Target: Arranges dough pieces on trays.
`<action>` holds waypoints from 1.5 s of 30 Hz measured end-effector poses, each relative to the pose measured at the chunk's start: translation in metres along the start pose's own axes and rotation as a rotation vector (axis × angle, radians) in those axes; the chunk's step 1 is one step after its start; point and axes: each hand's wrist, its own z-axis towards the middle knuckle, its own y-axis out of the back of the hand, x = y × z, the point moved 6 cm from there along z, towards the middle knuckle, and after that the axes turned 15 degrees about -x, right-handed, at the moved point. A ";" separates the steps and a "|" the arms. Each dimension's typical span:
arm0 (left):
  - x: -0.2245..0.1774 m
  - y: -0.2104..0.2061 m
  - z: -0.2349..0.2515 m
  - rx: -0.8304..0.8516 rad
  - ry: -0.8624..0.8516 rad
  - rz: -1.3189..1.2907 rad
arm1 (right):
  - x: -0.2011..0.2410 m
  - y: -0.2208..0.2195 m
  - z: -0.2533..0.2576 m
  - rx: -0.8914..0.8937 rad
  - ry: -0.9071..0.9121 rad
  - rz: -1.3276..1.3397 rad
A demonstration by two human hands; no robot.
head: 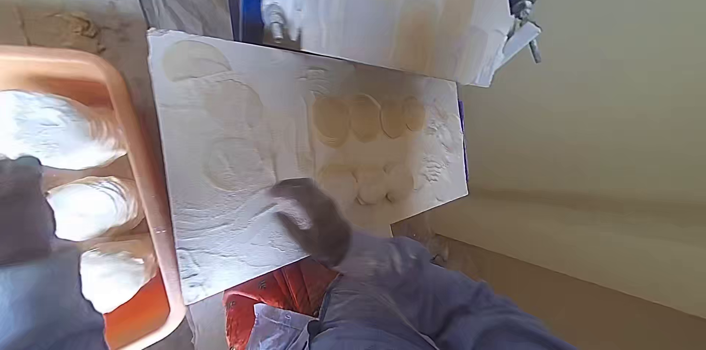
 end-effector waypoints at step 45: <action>0.006 -0.152 -0.354 0.580 0.401 -0.943 | -0.026 0.155 -0.018 0.487 -0.083 -0.068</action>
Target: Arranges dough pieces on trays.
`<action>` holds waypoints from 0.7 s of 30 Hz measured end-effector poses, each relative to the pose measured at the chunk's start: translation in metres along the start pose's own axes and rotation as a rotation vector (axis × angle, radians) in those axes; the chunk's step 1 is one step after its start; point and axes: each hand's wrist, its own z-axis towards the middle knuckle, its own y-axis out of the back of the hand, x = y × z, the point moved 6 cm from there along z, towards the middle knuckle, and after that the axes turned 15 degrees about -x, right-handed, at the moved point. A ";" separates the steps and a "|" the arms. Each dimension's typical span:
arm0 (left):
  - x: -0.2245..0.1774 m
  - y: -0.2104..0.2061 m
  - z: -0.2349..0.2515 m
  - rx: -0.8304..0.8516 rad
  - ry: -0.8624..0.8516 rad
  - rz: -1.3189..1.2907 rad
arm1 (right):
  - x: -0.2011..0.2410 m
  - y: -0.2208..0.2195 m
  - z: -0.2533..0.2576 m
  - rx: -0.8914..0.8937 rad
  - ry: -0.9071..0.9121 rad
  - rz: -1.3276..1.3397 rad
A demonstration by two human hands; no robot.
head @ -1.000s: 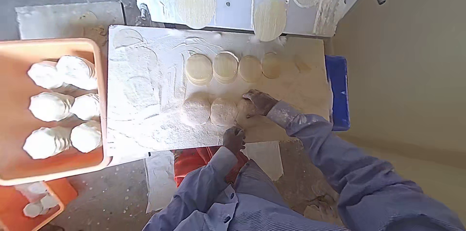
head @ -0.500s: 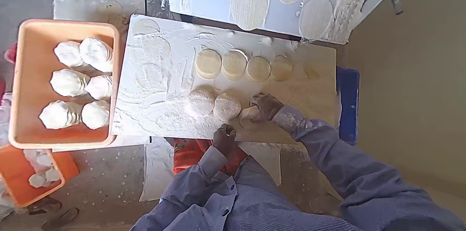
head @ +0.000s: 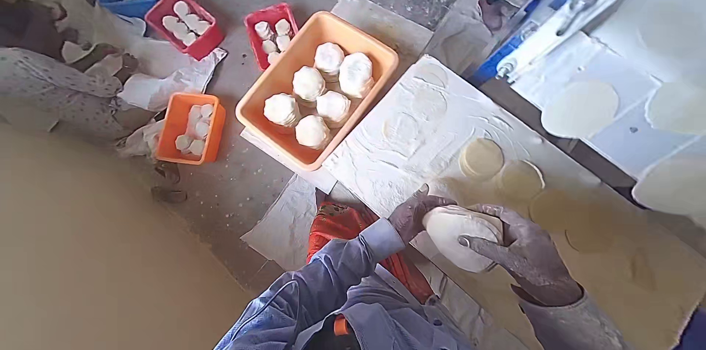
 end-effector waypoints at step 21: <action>-0.289 0.274 0.168 -0.633 -0.165 0.853 | 0.090 -0.357 0.291 0.026 -0.397 0.139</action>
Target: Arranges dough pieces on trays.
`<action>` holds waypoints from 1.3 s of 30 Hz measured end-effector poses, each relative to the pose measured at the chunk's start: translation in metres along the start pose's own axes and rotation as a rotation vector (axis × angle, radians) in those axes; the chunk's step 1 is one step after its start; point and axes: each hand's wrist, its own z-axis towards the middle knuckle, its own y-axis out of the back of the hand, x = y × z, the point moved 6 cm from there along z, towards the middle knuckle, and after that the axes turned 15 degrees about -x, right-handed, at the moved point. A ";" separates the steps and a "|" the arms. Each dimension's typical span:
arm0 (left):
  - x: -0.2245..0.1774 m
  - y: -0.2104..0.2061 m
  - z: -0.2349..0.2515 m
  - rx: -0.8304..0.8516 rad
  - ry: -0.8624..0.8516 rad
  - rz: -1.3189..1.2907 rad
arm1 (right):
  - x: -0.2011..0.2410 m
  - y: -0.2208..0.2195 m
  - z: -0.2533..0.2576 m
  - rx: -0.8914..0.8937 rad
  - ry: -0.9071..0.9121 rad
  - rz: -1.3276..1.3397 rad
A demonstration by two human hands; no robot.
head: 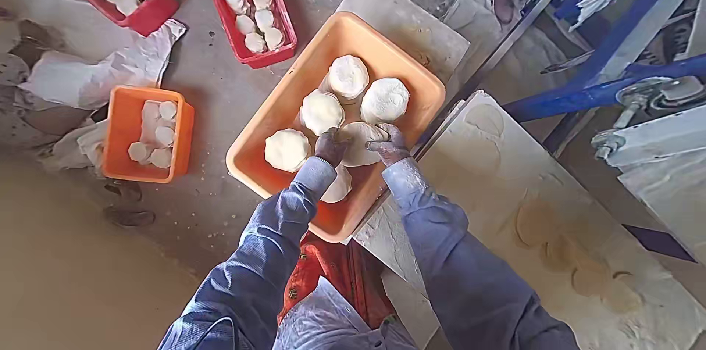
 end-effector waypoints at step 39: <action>0.061 -0.332 -0.394 0.377 0.148 0.218 | -0.281 0.373 -0.119 0.311 0.160 -0.776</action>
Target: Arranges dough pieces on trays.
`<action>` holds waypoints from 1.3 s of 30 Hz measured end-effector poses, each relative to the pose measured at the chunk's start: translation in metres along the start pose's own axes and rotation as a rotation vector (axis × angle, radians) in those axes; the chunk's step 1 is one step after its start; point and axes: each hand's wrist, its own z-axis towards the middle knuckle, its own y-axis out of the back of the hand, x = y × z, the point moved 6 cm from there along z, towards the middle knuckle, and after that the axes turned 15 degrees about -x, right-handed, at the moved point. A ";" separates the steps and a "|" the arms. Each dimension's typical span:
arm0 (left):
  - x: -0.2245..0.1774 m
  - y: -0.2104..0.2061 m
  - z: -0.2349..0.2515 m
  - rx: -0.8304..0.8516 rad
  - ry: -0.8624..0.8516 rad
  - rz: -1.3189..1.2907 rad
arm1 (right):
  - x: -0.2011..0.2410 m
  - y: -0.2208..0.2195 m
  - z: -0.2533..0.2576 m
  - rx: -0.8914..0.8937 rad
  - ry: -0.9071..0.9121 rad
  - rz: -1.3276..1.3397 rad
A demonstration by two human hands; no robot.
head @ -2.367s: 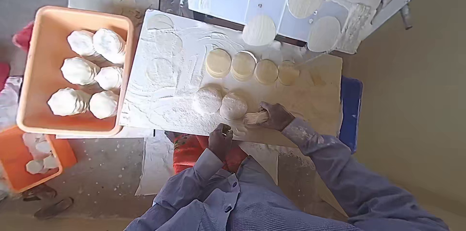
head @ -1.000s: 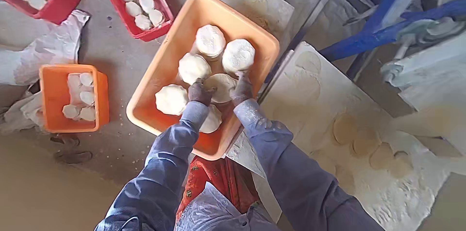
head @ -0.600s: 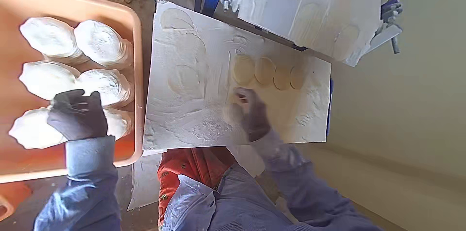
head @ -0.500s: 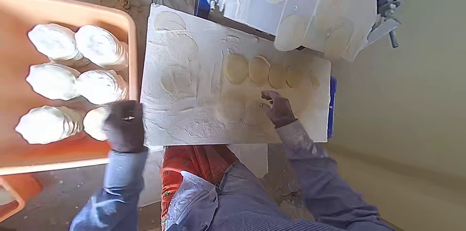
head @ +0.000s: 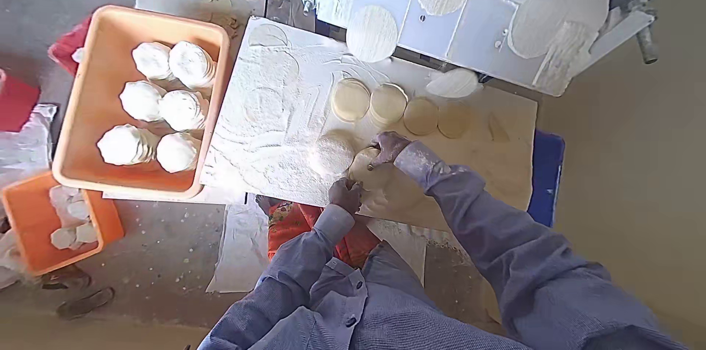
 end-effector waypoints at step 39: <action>0.066 0.418 0.082 -0.428 -0.139 -1.053 | 0.437 -0.032 0.109 -0.064 0.264 0.922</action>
